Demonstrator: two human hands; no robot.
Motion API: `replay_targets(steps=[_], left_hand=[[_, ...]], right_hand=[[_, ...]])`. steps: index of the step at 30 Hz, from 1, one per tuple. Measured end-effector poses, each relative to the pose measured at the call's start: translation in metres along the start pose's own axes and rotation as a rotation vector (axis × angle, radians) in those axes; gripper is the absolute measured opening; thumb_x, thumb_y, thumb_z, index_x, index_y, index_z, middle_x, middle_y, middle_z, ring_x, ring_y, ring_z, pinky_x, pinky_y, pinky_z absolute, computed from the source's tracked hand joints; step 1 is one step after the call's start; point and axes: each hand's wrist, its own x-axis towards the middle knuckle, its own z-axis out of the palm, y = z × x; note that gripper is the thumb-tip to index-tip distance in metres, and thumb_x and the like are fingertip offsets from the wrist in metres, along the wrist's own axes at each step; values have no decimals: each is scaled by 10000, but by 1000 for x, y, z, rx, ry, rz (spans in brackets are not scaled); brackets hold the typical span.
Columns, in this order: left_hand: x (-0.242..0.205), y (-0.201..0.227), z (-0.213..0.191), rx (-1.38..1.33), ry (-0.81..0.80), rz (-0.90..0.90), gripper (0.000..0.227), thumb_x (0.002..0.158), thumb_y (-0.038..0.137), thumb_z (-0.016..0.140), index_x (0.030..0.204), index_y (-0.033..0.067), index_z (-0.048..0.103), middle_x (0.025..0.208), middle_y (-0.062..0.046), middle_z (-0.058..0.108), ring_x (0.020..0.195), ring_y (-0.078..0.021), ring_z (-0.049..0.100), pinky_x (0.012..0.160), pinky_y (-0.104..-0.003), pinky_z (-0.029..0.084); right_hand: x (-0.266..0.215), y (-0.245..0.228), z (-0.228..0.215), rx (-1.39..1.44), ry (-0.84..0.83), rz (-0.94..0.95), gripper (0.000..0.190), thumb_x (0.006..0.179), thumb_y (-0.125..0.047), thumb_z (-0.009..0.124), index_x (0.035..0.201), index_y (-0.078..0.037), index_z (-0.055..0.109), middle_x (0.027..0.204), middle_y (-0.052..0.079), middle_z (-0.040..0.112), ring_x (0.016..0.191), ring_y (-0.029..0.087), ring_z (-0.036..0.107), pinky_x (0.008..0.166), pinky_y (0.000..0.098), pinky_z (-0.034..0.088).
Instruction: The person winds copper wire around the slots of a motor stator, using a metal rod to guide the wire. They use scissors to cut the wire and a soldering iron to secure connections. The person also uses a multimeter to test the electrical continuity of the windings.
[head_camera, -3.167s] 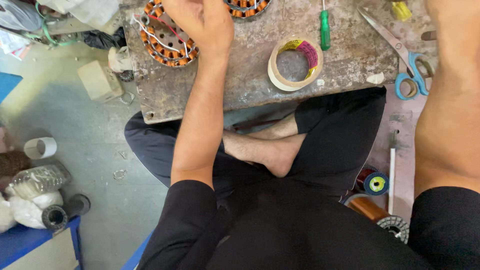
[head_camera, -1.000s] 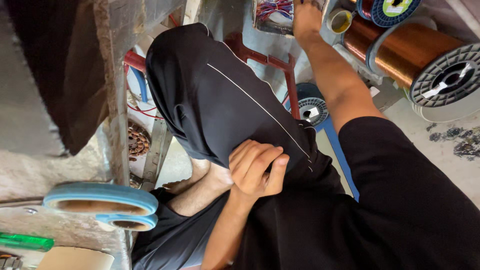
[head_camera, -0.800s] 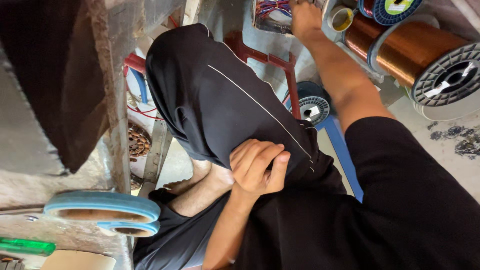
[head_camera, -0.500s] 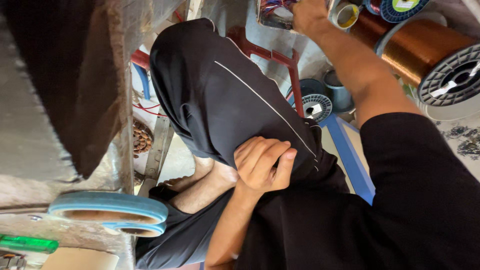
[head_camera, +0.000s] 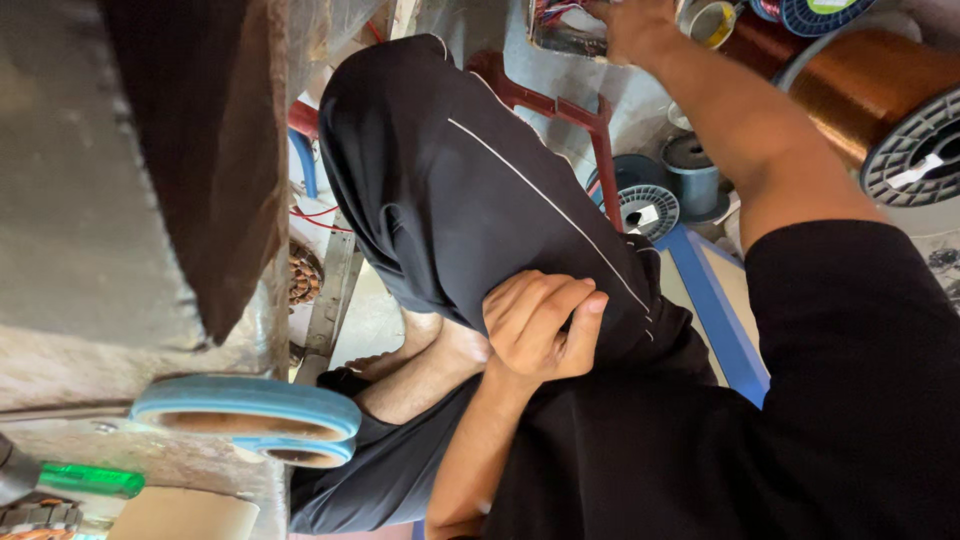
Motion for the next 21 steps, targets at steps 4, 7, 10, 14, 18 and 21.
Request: replay_targets(steps=[4, 7, 10, 14, 18, 21], left_hand=[[3, 1, -3, -8, -21, -18, 93, 907, 43, 758, 916, 0, 675, 843, -96, 688, 651, -239, 648, 631, -347, 534], [6, 5, -4, -13, -42, -18, 92, 910, 40, 760, 945, 8, 681, 871, -93, 689, 692, -245, 658, 669, -350, 542], [1, 8, -9, -36, -38, -61, 92, 907, 36, 760, 960, 12, 690, 882, -95, 694, 698, -229, 654, 671, -337, 540], [-12, 10, -9, -159, 61, -228, 97, 967, 24, 730, 1053, 17, 687, 933, -88, 706, 699, -155, 650, 665, -293, 542], [-22, 11, -15, -654, 117, -621, 302, 997, 35, 666, 1281, 9, 569, 1113, -119, 713, 915, -146, 694, 738, -284, 597], [-22, 12, -23, -784, 61, -516, 424, 1049, 53, 636, 1437, -9, 477, 1279, -141, 665, 1139, -199, 673, 1003, -322, 578]], right_hand=[[10, -8, -16, -190, -248, 18, 1026, 704, -180, 802, 1612, -391, 374, 1319, 136, 679, 1254, 362, 608, 961, 596, 481], [-11, -6, -43, -247, -287, 22, 998, 686, -211, 835, 1579, -366, 417, 1312, 145, 685, 1255, 357, 619, 955, 586, 498], [-44, -12, -82, -75, -176, 5, 941, 685, -251, 857, 1545, -233, 476, 1213, 225, 700, 1151, 414, 660, 894, 545, 540], [-134, -16, -137, 252, 306, -58, 655, 839, -161, 780, 1445, -72, 547, 969, 276, 718, 920, 461, 682, 803, 529, 532], [-252, -60, -173, 1121, 258, -121, 464, 944, 82, 639, 1350, -58, 464, 827, 125, 615, 571, 168, 585, 462, 300, 418], [-319, -111, -186, 1318, 320, -276, 425, 941, 69, 661, 1282, -32, 429, 842, 74, 656, 547, 115, 598, 442, 242, 464]])
